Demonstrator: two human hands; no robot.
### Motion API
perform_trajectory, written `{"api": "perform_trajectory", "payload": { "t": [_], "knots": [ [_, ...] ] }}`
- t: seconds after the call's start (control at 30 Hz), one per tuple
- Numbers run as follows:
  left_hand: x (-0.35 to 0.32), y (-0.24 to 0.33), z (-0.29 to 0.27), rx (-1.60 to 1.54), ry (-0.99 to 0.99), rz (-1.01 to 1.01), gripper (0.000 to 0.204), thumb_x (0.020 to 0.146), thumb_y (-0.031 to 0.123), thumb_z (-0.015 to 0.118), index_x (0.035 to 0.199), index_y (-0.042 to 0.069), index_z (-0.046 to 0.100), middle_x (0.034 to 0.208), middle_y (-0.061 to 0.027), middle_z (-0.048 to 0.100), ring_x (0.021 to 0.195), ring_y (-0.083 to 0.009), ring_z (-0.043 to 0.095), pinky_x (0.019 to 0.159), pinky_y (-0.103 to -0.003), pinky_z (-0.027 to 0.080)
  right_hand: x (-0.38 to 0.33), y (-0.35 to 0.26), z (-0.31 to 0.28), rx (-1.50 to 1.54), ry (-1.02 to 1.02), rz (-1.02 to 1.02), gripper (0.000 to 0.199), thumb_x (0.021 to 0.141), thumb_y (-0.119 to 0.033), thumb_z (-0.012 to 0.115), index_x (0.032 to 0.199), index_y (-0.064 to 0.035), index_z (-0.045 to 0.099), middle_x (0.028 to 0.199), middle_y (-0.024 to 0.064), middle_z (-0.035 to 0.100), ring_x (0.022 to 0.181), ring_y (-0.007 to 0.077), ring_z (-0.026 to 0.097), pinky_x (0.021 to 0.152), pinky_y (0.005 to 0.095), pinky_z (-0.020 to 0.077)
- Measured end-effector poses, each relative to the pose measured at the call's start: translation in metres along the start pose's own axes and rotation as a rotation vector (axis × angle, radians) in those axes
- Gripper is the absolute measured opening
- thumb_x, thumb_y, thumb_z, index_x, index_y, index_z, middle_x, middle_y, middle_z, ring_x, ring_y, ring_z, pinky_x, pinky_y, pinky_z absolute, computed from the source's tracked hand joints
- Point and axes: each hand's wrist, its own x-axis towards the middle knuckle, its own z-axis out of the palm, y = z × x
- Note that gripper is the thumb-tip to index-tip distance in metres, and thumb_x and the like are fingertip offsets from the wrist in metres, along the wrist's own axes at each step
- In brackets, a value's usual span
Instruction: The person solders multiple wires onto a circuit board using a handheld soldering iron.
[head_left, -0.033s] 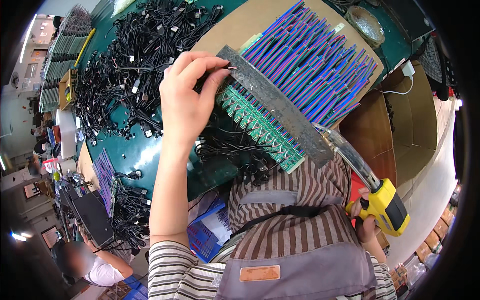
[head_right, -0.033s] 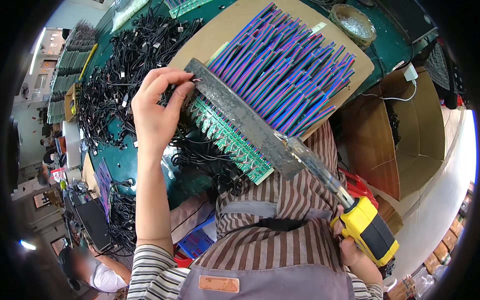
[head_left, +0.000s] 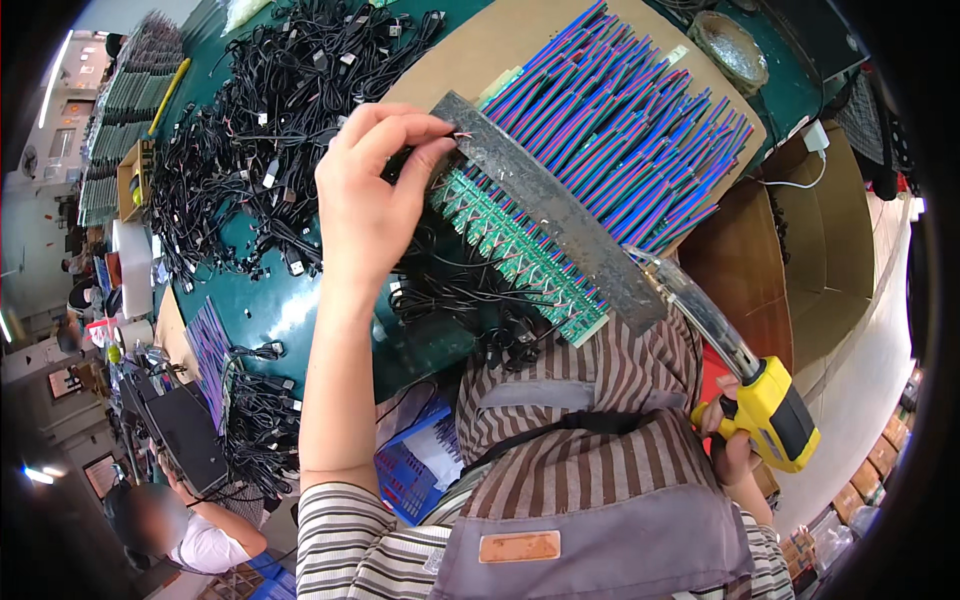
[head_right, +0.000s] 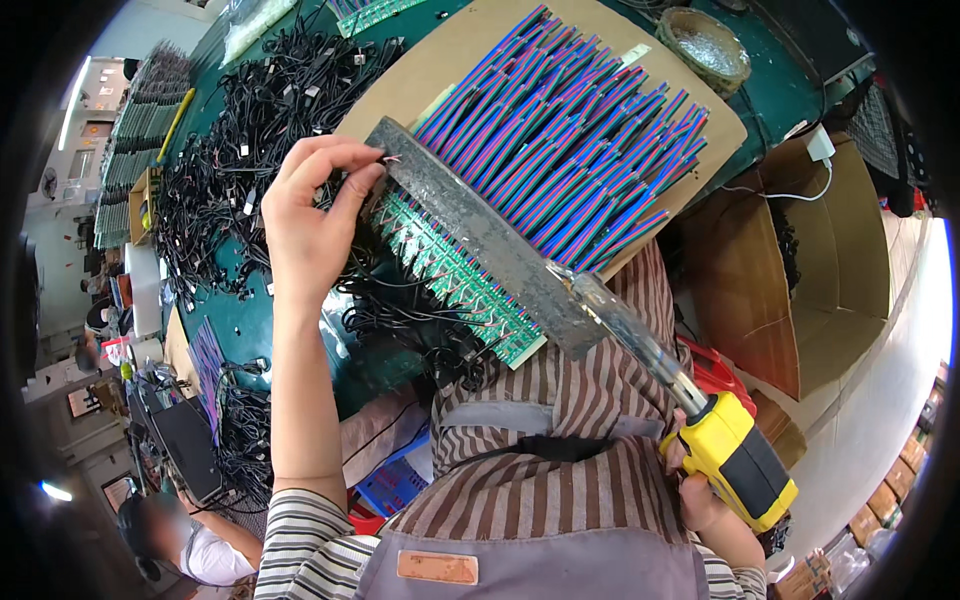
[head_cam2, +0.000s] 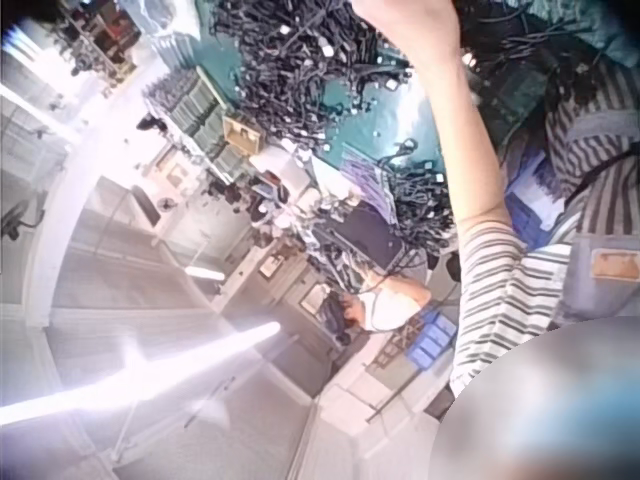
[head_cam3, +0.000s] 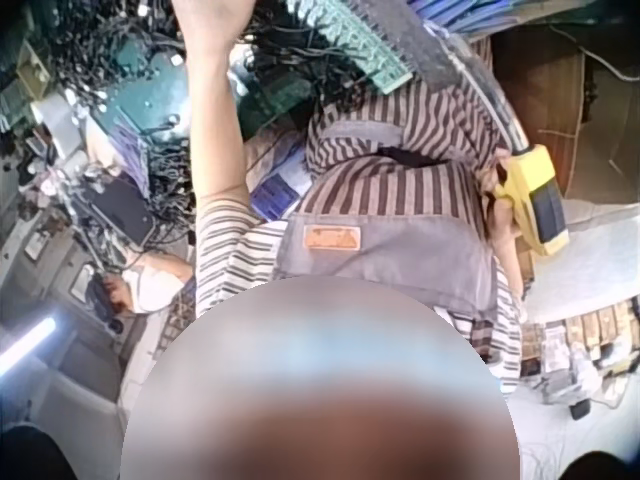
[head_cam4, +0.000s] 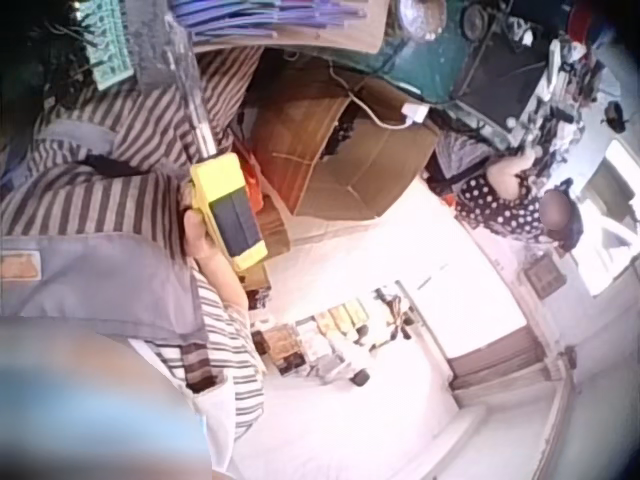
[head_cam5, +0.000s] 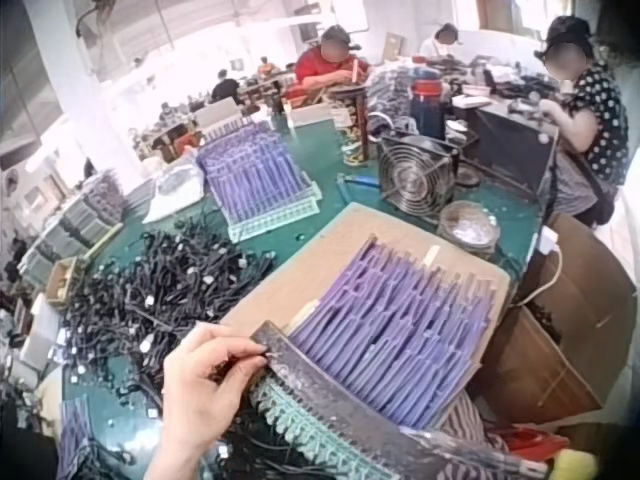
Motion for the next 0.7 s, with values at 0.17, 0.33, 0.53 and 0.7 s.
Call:
{"api": "perform_trajectory", "payload": {
  "t": [0.17,0.33,0.53,0.7],
  "knots": [
    [0.0,0.001,-0.01,-0.053,-0.099,-0.083,0.008,0.081,0.004,0.072,0.088,0.004,0.068,0.081,-0.0052,0.065,0.074,-0.0191,0.063,0.071,-0.031,0.047,-0.001,0.004,-0.001,0.056,0.004,-0.046,0.071,0.089,-0.057,0.06,0.127,0.0011,0.043,0.116,0.013,0.05,0.063,0.0135,0.048,0.058,0.0295,0.0403],
    [-0.005,0.053,-0.031,0.362,-0.171,0.12,0.01,0.08,0.008,0.07,0.088,0.011,0.064,0.08,0.0006,0.063,0.078,-0.0188,0.059,0.081,-0.035,0.034,-0.012,0.005,-0.006,0.044,0.064,-0.011,0.074,0.089,-0.059,0.059,0.128,0.0011,0.043,0.11,0.0104,0.052,0.063,0.0132,0.047,0.061,0.0301,0.0404],
    [-0.055,0.099,-0.016,0.392,-0.268,0.054,0.015,0.078,0.008,0.072,0.089,0.013,0.064,0.081,0.0029,0.063,0.079,-0.0151,0.06,0.086,-0.038,0.031,0.001,-0.019,-0.012,-0.443,-0.08,-0.189,0.036,0.087,-0.041,0.055,0.081,-0.0076,0.065,0.08,0.0069,0.065,0.076,0.0272,0.062,0.065,0.0352,0.0497],
    [-0.049,0.059,-0.025,0.266,0.01,-0.035,0.014,0.076,0.004,0.073,0.087,0.012,0.068,0.085,0.0015,0.068,0.08,-0.0151,0.062,0.086,-0.032,0.036,-0.003,-0.029,-0.002,-0.525,-0.075,-0.129,0.036,0.084,-0.042,0.057,0.083,-0.0072,0.066,0.085,0.0076,0.066,0.079,0.0281,0.063,0.07,0.0359,0.0516]
  ]
}}
